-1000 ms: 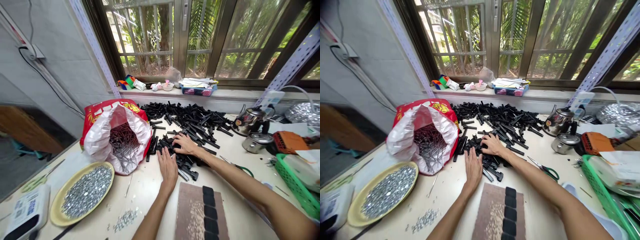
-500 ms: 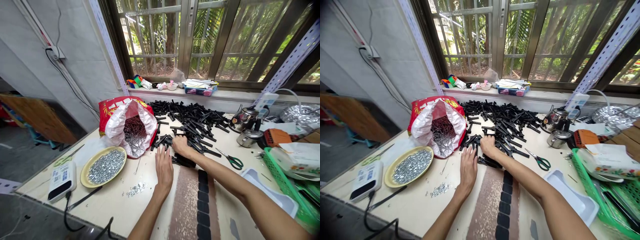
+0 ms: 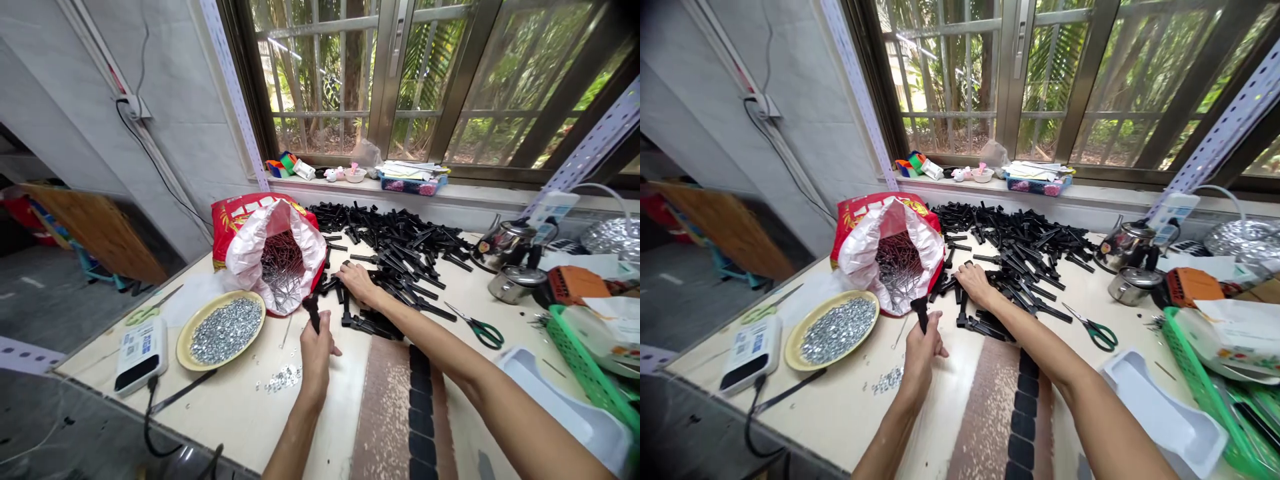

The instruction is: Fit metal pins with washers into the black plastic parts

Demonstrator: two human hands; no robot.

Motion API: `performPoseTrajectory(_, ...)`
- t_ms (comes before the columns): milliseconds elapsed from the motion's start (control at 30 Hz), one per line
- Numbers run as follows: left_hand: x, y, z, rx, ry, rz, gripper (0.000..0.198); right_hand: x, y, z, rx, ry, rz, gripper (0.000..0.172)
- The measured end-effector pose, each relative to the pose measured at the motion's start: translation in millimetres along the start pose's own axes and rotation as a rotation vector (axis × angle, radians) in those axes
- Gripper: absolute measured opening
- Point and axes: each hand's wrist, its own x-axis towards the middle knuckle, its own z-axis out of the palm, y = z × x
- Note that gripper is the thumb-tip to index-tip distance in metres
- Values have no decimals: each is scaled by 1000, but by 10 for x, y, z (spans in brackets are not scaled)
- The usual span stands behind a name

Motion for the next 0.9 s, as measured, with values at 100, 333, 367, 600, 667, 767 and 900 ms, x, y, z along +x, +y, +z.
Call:
performPoseTrajectory(100, 33, 16, -5, -264, -19, -137, 57, -185, -56, 37, -7, 56, 44, 26)
performPoseTrajectory(333, 164, -141, 143, -506, -141, -146, 45, -601, -211, 81, 274, -37, 55, 37)
performPoseTrajectory(367, 165, -151, 136, -506, -96, -143, 43, -543, -238, 105, 225, -40, 122, 41)
performPoseTrajectory(600, 180, -107, -27, -428, 25, -238, 25, 1, -388, 362, 57, 9, 393, 26)
performPoseTrajectory(667, 206, -110, -44, -456, 62, -254, 21, 6, -377, 377, 61, 14, 421, 24)
performPoseTrajectory(767, 256, -153, -42, -519, 70, -298, 20, -97, -339, 350, 106, 65, 417, 31)
performPoseTrajectory(900, 290, -235, -22, -583, 32, -327, 22, -260, -397, 391, 455, 100, 324, 28)
